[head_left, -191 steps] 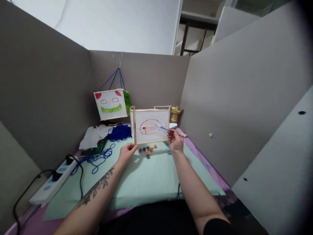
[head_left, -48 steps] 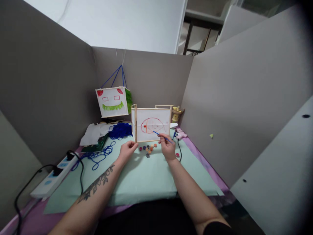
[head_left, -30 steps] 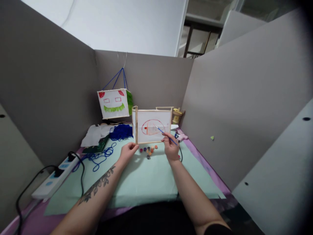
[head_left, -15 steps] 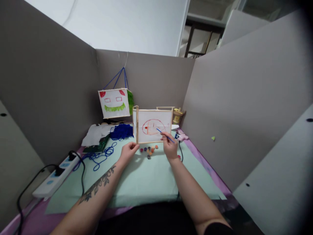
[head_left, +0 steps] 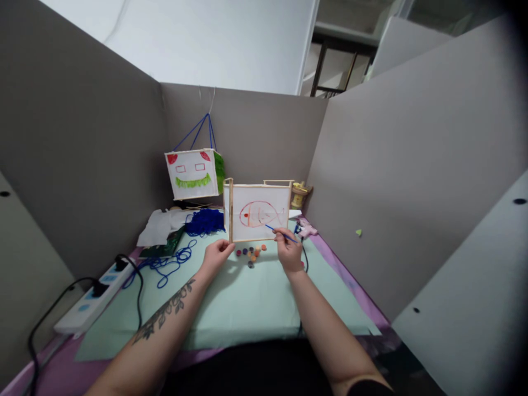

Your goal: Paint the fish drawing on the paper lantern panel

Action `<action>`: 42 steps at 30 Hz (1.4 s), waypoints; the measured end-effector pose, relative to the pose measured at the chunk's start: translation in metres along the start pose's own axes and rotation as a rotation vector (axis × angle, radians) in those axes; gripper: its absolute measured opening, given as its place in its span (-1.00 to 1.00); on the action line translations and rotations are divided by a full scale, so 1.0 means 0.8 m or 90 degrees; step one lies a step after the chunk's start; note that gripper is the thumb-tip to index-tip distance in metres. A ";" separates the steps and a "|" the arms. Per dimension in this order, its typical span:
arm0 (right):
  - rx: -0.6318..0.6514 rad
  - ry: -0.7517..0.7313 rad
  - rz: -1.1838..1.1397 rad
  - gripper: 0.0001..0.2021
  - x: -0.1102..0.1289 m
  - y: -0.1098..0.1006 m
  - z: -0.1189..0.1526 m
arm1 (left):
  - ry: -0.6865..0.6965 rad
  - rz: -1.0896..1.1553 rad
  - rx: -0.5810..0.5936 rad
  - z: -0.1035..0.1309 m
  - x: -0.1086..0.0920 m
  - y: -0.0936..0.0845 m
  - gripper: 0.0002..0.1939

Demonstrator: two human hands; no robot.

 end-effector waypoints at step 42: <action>-0.099 0.050 -0.078 -0.76 0.007 -0.029 -0.002 | 0.015 -0.015 0.007 -0.004 0.014 0.005 -0.67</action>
Point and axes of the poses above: each hand's wrist, its own z-axis away from the middle knuckle, its own y-axis out of the palm, x = y × z, the point moved 8 cm from there along -z, towards the middle knuckle, and after that the axes turned 15 degrees about -x, right-handed, at the moved point
